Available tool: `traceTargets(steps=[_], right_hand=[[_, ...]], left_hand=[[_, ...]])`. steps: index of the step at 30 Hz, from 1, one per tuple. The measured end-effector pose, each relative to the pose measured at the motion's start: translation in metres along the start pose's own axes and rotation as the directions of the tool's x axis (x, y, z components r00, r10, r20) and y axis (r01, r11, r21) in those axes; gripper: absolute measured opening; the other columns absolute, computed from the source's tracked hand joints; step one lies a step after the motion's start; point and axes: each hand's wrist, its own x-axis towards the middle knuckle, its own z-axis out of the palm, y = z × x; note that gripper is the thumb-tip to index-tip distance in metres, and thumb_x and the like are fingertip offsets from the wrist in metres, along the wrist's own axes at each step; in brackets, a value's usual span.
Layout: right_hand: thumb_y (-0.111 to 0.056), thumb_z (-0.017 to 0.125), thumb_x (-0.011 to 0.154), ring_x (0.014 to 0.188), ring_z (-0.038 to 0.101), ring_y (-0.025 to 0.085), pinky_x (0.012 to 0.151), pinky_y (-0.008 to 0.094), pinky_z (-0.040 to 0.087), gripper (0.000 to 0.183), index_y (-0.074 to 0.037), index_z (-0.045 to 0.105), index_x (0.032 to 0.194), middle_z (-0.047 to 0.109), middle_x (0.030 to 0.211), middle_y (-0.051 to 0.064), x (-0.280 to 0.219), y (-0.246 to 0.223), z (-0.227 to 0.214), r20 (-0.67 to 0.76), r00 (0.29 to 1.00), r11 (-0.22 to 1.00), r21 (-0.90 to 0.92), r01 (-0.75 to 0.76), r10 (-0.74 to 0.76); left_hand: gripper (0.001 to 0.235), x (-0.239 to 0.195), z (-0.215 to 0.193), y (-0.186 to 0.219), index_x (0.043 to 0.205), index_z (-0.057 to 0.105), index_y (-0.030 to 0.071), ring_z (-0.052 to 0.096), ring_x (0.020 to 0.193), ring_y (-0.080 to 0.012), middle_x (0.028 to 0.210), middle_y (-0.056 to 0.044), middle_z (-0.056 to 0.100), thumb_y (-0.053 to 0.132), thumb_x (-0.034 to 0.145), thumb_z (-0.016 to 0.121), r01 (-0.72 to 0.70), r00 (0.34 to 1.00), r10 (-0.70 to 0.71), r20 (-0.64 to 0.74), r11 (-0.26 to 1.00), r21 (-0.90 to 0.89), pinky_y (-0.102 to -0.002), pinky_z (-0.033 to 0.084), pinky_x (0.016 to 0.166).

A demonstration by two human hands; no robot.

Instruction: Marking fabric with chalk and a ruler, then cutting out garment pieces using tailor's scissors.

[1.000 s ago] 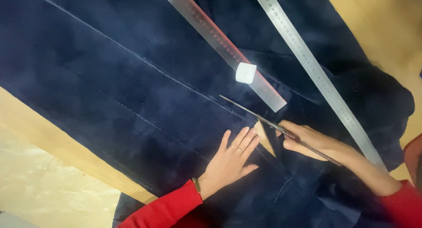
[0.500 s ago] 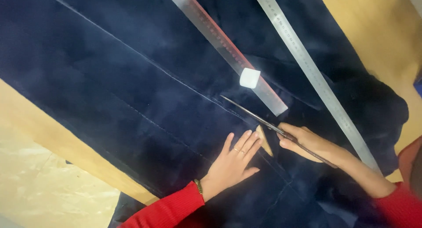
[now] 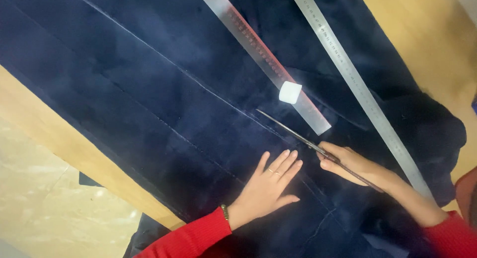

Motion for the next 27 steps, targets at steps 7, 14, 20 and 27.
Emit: traceTargets(steps=[7, 14, 20, 27], right_hand=[[-0.044, 0.055, 0.096, 0.118, 0.074, 0.035, 0.091, 0.047, 0.063, 0.06, -0.015, 0.053, 0.148, 0.075, 0.125, 0.02, 0.004, 0.014, 0.006, -0.033, 0.999, 0.999, -0.011, -0.043, 0.043], [-0.047, 0.054, 0.094, 0.093, 0.08, 0.028, 0.073, 0.039, 0.065, 0.056, -0.02, 0.057, 0.143, 0.079, 0.102, 0.016, 0.012, -0.008, 0.003, -0.013, 1.0, 0.999, -0.033, -0.024, 0.023], [-0.054, 0.05, 0.092, 0.085, 0.074, 0.019, 0.064, 0.033, 0.059, 0.058, -0.026, 0.058, 0.142, 0.074, 0.093, 0.006, 0.021, -0.006, 0.0, -0.011, 1.0, 0.997, -0.076, -0.013, 0.012], [-0.048, 0.059, 0.092, 0.089, 0.078, 0.026, 0.073, 0.038, 0.062, 0.055, -0.018, 0.061, 0.138, 0.078, 0.096, 0.015, 0.008, -0.032, -0.001, -0.055, 0.998, 0.996, -0.075, -0.039, 0.035]], left_hand=[[0.099, -0.008, 0.012, -0.034, 0.162, 0.03, 0.017, 0.023, 0.158, -0.0222, 0.171, -0.009, 0.027, 0.076, 0.086, 0.052, 0.004, 0.999, 0.005, -0.037, 0.97, 0.241, -0.059, 0.022, 0.124], [0.1, -0.008, 0.013, -0.036, 0.163, 0.026, 0.021, 0.015, 0.16, -0.0188, 0.173, -0.004, 0.019, 0.081, 0.087, 0.051, 0.009, 1.0, -0.008, -0.004, 0.947, 0.322, -0.056, 0.018, 0.126], [0.099, -0.009, 0.015, -0.035, 0.163, 0.025, 0.021, 0.012, 0.16, -0.0181, 0.174, -0.004, 0.017, 0.081, 0.088, 0.048, 0.016, 1.0, -0.02, 0.009, 0.943, 0.331, -0.055, 0.014, 0.127], [0.099, -0.009, 0.014, -0.036, 0.165, 0.02, 0.023, 0.01, 0.161, -0.0174, 0.174, -0.003, 0.013, 0.081, 0.09, 0.046, 0.013, 0.998, -0.031, 0.05, 0.94, 0.34, -0.055, 0.015, 0.127]])
